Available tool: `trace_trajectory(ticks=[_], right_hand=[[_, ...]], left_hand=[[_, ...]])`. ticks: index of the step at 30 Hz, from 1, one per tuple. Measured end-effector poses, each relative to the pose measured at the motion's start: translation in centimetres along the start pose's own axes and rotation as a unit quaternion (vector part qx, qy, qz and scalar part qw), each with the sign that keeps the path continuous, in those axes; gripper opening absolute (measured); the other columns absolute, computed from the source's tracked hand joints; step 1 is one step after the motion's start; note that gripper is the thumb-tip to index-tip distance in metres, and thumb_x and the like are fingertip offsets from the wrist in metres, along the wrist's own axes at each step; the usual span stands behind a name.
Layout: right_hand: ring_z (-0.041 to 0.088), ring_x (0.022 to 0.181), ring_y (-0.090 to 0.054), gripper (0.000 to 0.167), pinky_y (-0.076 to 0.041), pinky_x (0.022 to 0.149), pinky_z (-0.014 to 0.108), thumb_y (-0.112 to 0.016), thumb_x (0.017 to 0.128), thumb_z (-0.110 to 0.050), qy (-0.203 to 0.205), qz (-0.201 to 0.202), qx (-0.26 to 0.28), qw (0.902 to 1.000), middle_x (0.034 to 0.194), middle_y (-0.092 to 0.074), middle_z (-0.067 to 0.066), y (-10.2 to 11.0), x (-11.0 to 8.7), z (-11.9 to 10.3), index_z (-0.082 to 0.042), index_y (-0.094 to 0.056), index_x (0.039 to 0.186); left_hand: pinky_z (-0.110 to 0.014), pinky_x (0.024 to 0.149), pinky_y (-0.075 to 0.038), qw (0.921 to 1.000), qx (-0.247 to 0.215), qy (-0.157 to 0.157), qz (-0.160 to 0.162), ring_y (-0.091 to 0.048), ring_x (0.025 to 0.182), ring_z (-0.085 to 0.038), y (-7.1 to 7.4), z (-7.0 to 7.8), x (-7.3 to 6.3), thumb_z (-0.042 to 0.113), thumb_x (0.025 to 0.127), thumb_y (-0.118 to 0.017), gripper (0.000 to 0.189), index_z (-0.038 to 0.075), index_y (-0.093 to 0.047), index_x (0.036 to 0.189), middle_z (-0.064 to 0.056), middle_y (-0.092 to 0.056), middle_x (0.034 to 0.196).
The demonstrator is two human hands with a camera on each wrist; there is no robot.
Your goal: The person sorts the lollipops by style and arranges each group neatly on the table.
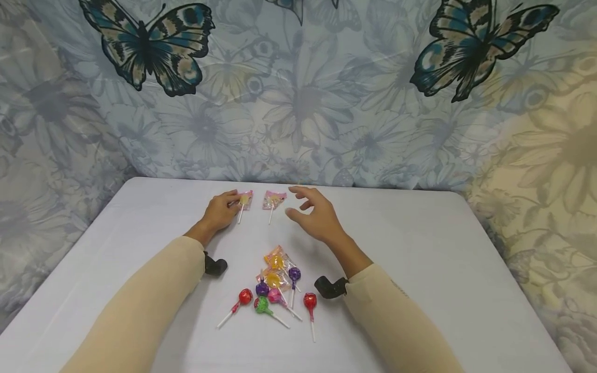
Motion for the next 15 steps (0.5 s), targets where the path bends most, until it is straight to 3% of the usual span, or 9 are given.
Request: trace_trajectory(ticks=[8,15], right_hand=[[0.019,0.084,-0.058,0.050,-0.047,0.074,0.042,-0.072,0.088,-0.020,0.013,-0.018,0.029,0.9993,0.116,-0.060,0.007,-0.3,-2.5,-0.7,-0.018,-0.056,0.135],[0.019,0.077,-0.056,0.048,-0.045,0.064,0.037,-0.072,0.087,-0.013,0.037,-0.064,0.047,0.9961,0.109,-0.062,0.013,-2.4,-3.6,0.0,-0.015,-0.058,0.133]], left_hand=[[-0.041,0.110,-0.023,1.0000,-0.008,0.005,0.000,-0.036,0.133,-0.036,0.0,-0.2,0.1,0.009,0.092,-0.061,0.036,-0.001,-0.061,0.128,-0.014,-0.047,0.142],[-0.041,0.110,-0.023,0.9998,-0.005,0.015,-0.007,-0.035,0.134,-0.037,0.1,-0.1,-0.1,0.010,0.093,-0.060,0.038,0.000,-0.059,0.130,-0.012,-0.046,0.144]])
Point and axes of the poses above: each hand's wrist, its own x-axis towards the middle knuckle, its own y-axis out of the back of the hand, z = x × y, the point moved 9 cm from there along x, towards the middle knuckle
